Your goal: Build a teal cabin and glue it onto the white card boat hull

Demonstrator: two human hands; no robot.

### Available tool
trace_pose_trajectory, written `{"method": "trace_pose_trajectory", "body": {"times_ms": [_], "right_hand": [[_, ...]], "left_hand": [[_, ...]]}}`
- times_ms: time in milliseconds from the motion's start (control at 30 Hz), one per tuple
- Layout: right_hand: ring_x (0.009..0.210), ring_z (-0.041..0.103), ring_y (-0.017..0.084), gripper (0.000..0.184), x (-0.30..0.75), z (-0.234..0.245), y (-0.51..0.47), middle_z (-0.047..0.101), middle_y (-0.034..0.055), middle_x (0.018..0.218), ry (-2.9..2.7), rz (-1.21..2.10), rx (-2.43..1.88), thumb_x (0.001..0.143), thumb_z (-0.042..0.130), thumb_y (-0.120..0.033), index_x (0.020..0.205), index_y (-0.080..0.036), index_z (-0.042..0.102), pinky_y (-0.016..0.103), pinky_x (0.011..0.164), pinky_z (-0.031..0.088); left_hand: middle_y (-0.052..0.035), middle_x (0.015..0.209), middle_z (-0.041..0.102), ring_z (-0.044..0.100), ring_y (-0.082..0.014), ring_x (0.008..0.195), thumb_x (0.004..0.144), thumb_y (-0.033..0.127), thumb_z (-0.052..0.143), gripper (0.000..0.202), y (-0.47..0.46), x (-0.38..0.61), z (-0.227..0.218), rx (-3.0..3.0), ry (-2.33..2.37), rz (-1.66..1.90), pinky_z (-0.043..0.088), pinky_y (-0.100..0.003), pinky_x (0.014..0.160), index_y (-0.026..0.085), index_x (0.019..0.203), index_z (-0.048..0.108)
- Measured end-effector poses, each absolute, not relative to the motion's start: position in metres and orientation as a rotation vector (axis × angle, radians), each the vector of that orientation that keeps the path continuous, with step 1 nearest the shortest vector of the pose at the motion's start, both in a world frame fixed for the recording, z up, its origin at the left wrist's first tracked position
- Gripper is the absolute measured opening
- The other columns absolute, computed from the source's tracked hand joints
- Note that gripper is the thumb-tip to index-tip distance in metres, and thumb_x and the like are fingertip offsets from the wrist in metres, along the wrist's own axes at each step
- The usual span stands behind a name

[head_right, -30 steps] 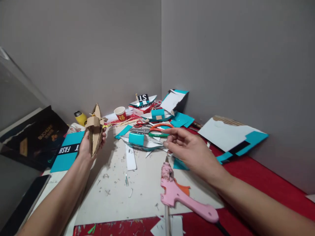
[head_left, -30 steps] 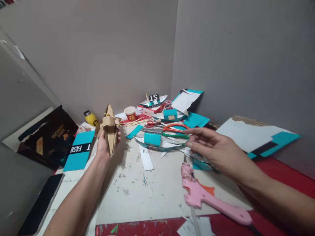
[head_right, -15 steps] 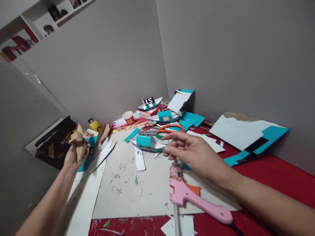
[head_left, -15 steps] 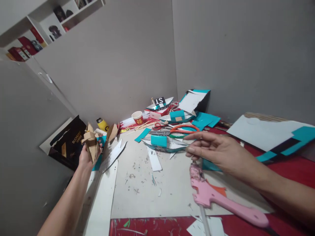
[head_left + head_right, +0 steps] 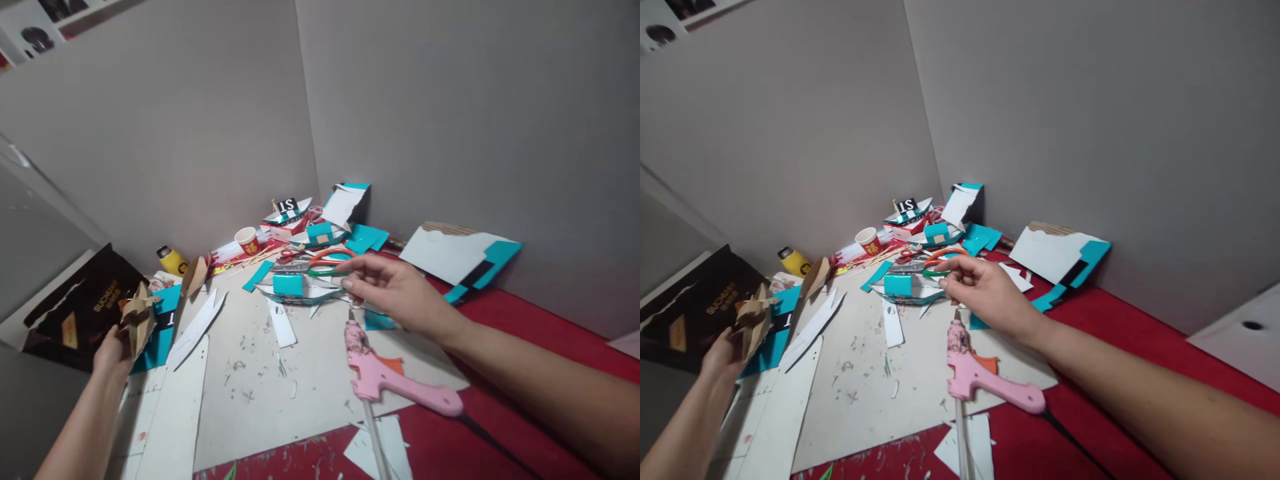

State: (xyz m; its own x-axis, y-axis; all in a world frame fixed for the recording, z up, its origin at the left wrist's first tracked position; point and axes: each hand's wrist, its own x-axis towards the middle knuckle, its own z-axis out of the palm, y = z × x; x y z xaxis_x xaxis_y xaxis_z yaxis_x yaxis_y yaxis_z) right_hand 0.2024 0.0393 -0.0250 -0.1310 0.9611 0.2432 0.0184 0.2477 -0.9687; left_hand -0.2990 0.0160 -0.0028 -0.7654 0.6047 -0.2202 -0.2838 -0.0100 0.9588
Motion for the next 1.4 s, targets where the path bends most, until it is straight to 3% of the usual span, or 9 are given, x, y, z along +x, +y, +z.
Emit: {"method": "trace_pose_trajectory", "body": {"times_ms": [167, 267, 400, 533, 667, 733, 967, 1267, 1400], "right_hand": [[0.062, 0.053, 0.013, 0.024, 0.208, -0.012, 0.038, 0.057, -0.0003, 0.075, -1.42, 0.91, -0.963, 0.074, 0.069, -0.031, 0.096, -0.02, 0.07, 0.026, 0.053, 0.043], [0.062, 0.056, 0.013, 0.025, 0.209, -0.006, 0.035, 0.061, 0.0004, 0.073, -1.379, 0.94, -0.918, 0.071, 0.074, -0.035, 0.09, -0.019, 0.069, 0.027, 0.056, 0.048], [0.058, 0.058, 0.013, 0.032, 0.21, -0.003, 0.033, 0.063, -0.0003, 0.069, -1.334, 1.025, -0.963, 0.063, 0.08, -0.038, 0.084, -0.019, 0.067, 0.027, 0.054, 0.051], [0.055, 0.061, 0.013, 0.029, 0.209, -0.001, 0.03, 0.065, -0.0006, 0.063, -1.328, 1.037, -0.979, 0.065, 0.079, -0.041, 0.079, -0.019, 0.066, 0.027, 0.053, 0.053], [0.05, 0.062, 0.013, 0.026, 0.208, -0.002, 0.031, 0.064, -0.001, 0.056, -1.316, 1.065, -0.969, 0.07, 0.076, -0.043, 0.076, -0.019, 0.065, 0.026, 0.05, 0.054], [0.047, 0.06, 0.012, 0.028, 0.208, -0.003, 0.033, 0.062, -0.002, 0.054, -1.297, 1.068, -0.98, 0.07, 0.075, -0.045, 0.075, -0.019, 0.064, 0.025, 0.047, 0.054], [0.047, 0.058, 0.011, 0.027, 0.21, -0.007, 0.041, 0.061, -0.0023, 0.055, -1.288, 1.104, -1.016, 0.072, 0.072, -0.045, 0.075, -0.019, 0.064, 0.025, 0.048, 0.054], [0.048, 0.059, 0.01, 0.033, 0.209, -0.017, 0.045, 0.062, -0.0023, 0.055, -1.323, 1.191, -1.032, 0.07, 0.074, -0.049, 0.078, -0.019, 0.065, 0.023, 0.048, 0.052], [0.047, 0.058, 0.009, 0.038, 0.209, -0.014, 0.044, 0.061, -0.0027, 0.054, -1.332, 1.174, -1.029, 0.069, 0.073, -0.054, 0.07, -0.018, 0.061, 0.02, 0.047, 0.05]], "left_hand": [[-0.0085, 0.121, 0.06, 0.061, -0.0257, 0.103, 0.091, 0.034, 0.058, 0.033, -0.004, -0.284, 0.005, 0.404, 1.995, 1.773, 0.052, -0.045, 0.086, 0.016, 0.118, 0.058], [-0.0055, 0.122, 0.062, 0.055, -0.0288, 0.117, 0.089, 0.022, 0.059, 0.025, -0.021, -0.264, 0.006, 0.636, 2.196, 1.851, 0.045, -0.047, 0.098, 0.017, 0.112, 0.062], [0.0044, 0.12, 0.067, 0.052, -0.0255, 0.123, 0.081, 0.019, 0.064, 0.028, -0.034, -0.221, 0.01, 1.177, 2.211, 1.799, 0.04, -0.034, 0.106, 0.026, 0.109, 0.067], [-0.006, 0.111, 0.069, 0.061, -0.0257, 0.108, 0.081, 0.029, 0.063, 0.027, -0.007, -0.17, 0.007, 1.79, 2.088, 1.312, 0.046, -0.031, 0.095, 0.02, 0.106, 0.068], [-0.0085, 0.103, 0.071, 0.065, -0.025, 0.087, 0.076, 0.031, 0.072, 0.027, 0.054, -0.129, -0.007, 1.908, 1.957, 0.964, 0.051, -0.032, 0.08, 0.019, 0.099, 0.07], [-0.0094, 0.101, 0.07, 0.064, -0.0243, 0.089, 0.077, 0.03, 0.073, 0.023, 0.086, -0.117, -0.015, 1.926, 1.934, 0.794, 0.051, -0.035, 0.083, 0.017, 0.096, 0.069], [-0.0097, 0.121, 0.059, 0.061, -0.0226, 0.101, 0.091, 0.032, 0.058, 0.033, 0.142, -0.114, -0.028, 1.879, 1.948, 0.368, 0.053, -0.043, 0.085, 0.016, 0.12, 0.057], [-0.0085, 0.116, 0.061, 0.063, -0.0219, 0.097, 0.091, 0.033, 0.058, 0.032, 0.141, -0.133, -0.028, 1.702, 1.889, 0.489, 0.054, -0.041, 0.081, 0.015, 0.117, 0.058], [-0.0059, 0.097, 0.065, 0.063, -0.0166, 0.079, 0.09, 0.038, 0.058, 0.029, 0.124, -0.144, -0.021, 1.662, 1.877, 0.74, 0.054, -0.032, 0.068, 0.013, 0.106, 0.06]]}}
